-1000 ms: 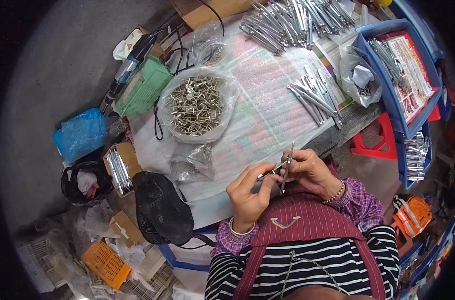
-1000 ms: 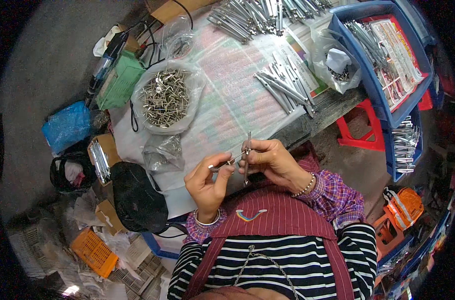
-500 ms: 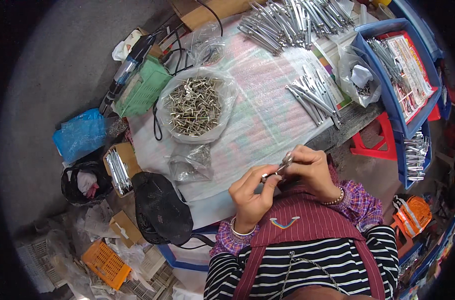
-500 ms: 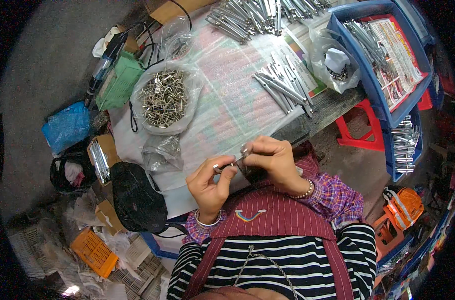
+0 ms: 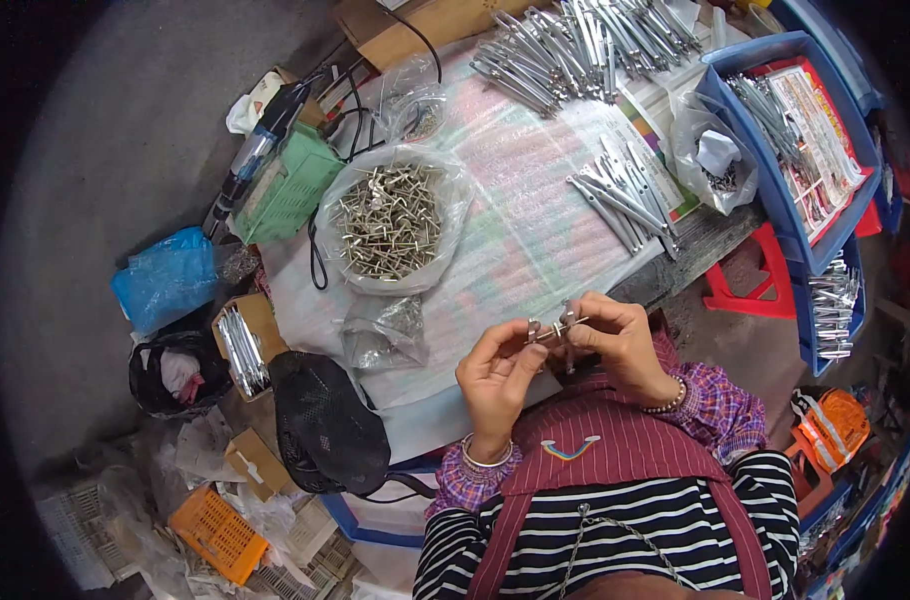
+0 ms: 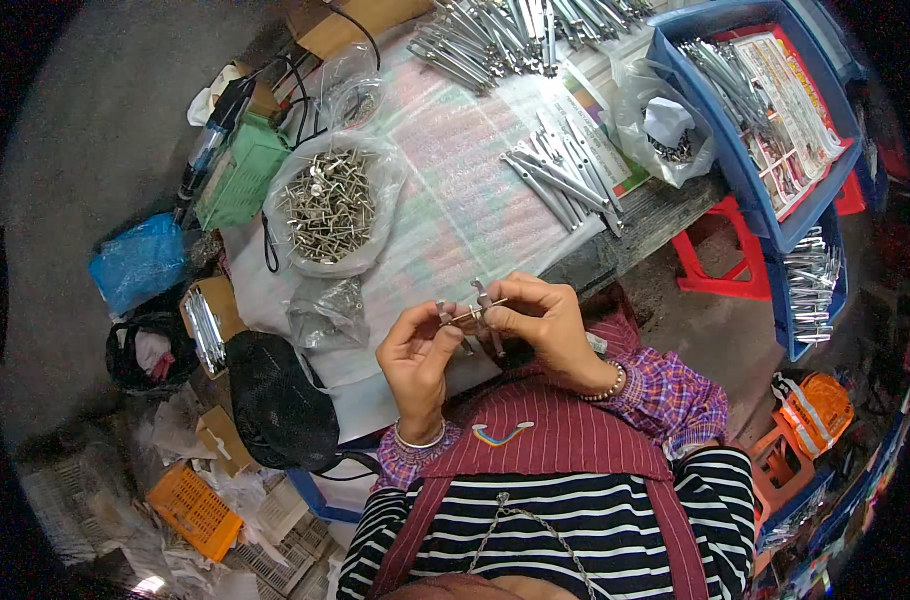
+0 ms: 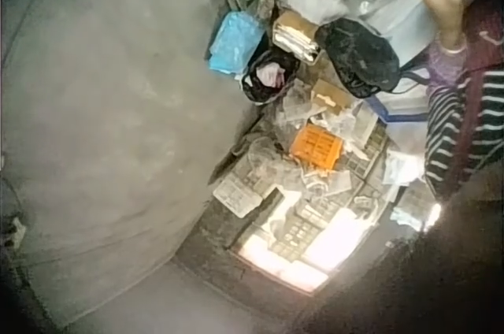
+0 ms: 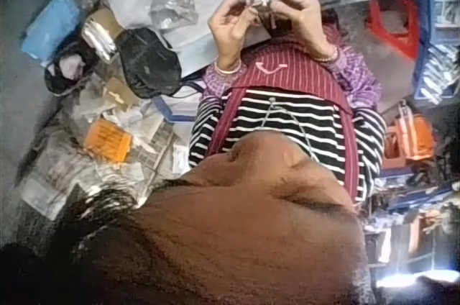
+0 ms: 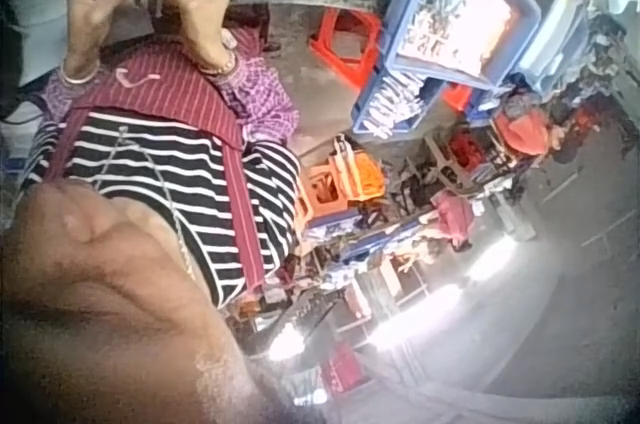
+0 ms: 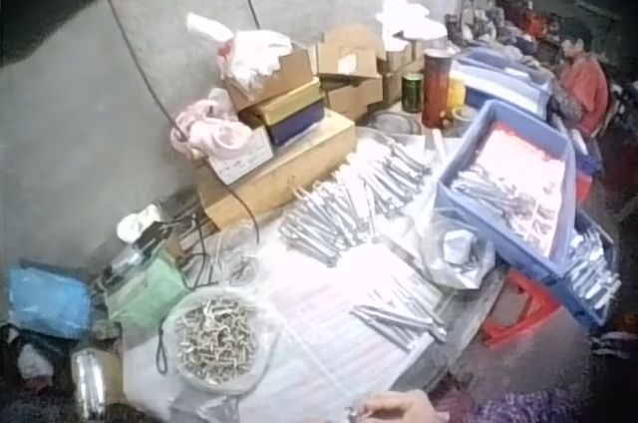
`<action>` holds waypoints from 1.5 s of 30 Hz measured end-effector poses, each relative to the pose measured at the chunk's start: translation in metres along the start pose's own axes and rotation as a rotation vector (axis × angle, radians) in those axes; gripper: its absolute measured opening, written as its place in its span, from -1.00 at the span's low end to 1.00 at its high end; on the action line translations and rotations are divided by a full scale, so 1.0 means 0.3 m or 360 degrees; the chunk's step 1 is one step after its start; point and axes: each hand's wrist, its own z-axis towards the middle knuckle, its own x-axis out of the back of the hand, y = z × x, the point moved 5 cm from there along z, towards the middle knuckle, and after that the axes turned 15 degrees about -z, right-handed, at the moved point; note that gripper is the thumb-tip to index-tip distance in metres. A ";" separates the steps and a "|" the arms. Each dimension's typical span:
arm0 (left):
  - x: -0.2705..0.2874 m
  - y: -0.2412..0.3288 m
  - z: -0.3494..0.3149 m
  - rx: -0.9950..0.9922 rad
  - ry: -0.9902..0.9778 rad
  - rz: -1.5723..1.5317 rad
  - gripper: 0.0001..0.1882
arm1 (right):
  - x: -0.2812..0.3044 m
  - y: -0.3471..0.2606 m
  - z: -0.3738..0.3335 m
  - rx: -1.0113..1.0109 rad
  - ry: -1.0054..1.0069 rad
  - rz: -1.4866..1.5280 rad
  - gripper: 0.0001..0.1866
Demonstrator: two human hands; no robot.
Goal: The person is manually assembling small hardware components by sliding metal pins into brackets.
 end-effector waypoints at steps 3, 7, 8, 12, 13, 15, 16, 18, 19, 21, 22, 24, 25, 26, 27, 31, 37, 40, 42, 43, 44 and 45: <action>0.031 -0.016 -0.005 0.0009 0.0107 0.0030 -0.75 | -0.005 0.017 -0.002 -0.0007 0.0034 0.0049 -0.83; 0.037 -0.016 -0.009 -0.0025 0.0081 0.0148 -0.78 | -0.003 0.020 0.000 -0.0117 -0.0018 0.0106 -0.80; 0.033 -0.017 -0.011 -0.0015 0.0053 0.0167 -0.79 | -0.003 0.012 0.002 -0.0036 -0.0074 0.0009 -0.80; 0.011 -0.011 -0.009 -0.0043 0.0125 0.0163 -0.82 | 0.007 -0.014 -0.001 0.0121 -0.0036 -0.0208 -0.82; 0.019 -0.009 -0.006 -0.0154 0.0068 0.0332 -0.84 | 0.007 -0.013 -0.002 0.0121 -0.0034 -0.0207 -0.82; 0.020 -0.009 -0.006 -0.0263 0.0009 0.0500 -0.86 | 0.010 -0.018 -0.003 0.0231 0.0041 -0.0420 -0.84; 0.019 -0.013 -0.008 -0.0275 0.0031 0.0511 -0.86 | 0.013 -0.015 -0.002 0.0229 0.0044 -0.0419 -0.84; 0.012 -0.019 -0.012 -0.0287 0.0055 0.0524 -0.87 | 0.017 -0.025 -0.005 0.0364 0.0096 -0.0591 -0.83; 0.006 -0.021 -0.014 -0.0294 0.0056 0.0557 -0.87 | 0.013 -0.026 -0.007 0.0363 0.0093 -0.0588 -0.83; -0.002 -0.017 -0.013 -0.0300 0.0055 0.0590 -0.87 | 0.006 -0.040 -0.014 0.0463 0.0171 -0.0654 -0.81; -0.005 -0.014 -0.010 -0.0289 0.0056 0.0574 -0.86 | 0.005 -0.040 -0.013 0.0463 0.0173 -0.0653 -0.81; 0.000 -0.018 -0.007 -0.0283 0.0054 0.0561 -0.85 | 0.001 -0.036 -0.003 0.0442 0.0146 -0.0658 -0.80; 0.017 -0.029 -0.006 -0.0274 0.0082 0.0522 -0.85 | -0.001 -0.033 0.001 0.0447 0.0146 -0.0656 -0.80; 0.027 -0.036 -0.005 -0.0266 0.0111 0.0482 -0.84 | -0.001 -0.022 0.005 0.0373 0.0132 -0.0530 -0.79; 0.022 -0.036 -0.004 -0.0267 0.0110 0.0484 -0.84 | 0.000 -0.010 0.009 0.0296 0.0118 -0.0403 -0.78; 0.014 -0.042 0.000 -0.0150 0.0144 0.0182 -0.84 | 0.013 -0.020 0.004 0.0357 0.0156 -0.0449 -0.78; 0.007 -0.043 0.004 -0.0154 0.0123 0.0212 -0.84 | 0.013 -0.031 -0.004 0.0406 0.0153 -0.0636 -0.83; 0.014 -0.039 0.005 -0.0252 0.0058 0.0344 -0.85 | 0.006 -0.035 -0.004 0.0421 0.0158 -0.0615 -0.84; 0.018 -0.035 0.003 -0.0330 0.0010 0.0424 -0.86 | 0.005 -0.033 0.000 0.0365 0.0146 -0.0608 -0.84; 0.024 -0.039 0.004 -0.0301 0.0024 0.0409 -0.86 | 0.006 -0.029 0.001 0.0365 0.0145 -0.0608 -0.84; 0.029 -0.040 0.005 -0.0273 0.0038 0.0394 -0.86 | 0.006 -0.023 0.001 0.0386 0.0137 -0.0608 -0.83; 0.025 -0.037 0.008 -0.0273 0.0037 0.0392 -0.86 | 0.008 -0.019 0.001 0.0407 0.0132 -0.0610 -0.81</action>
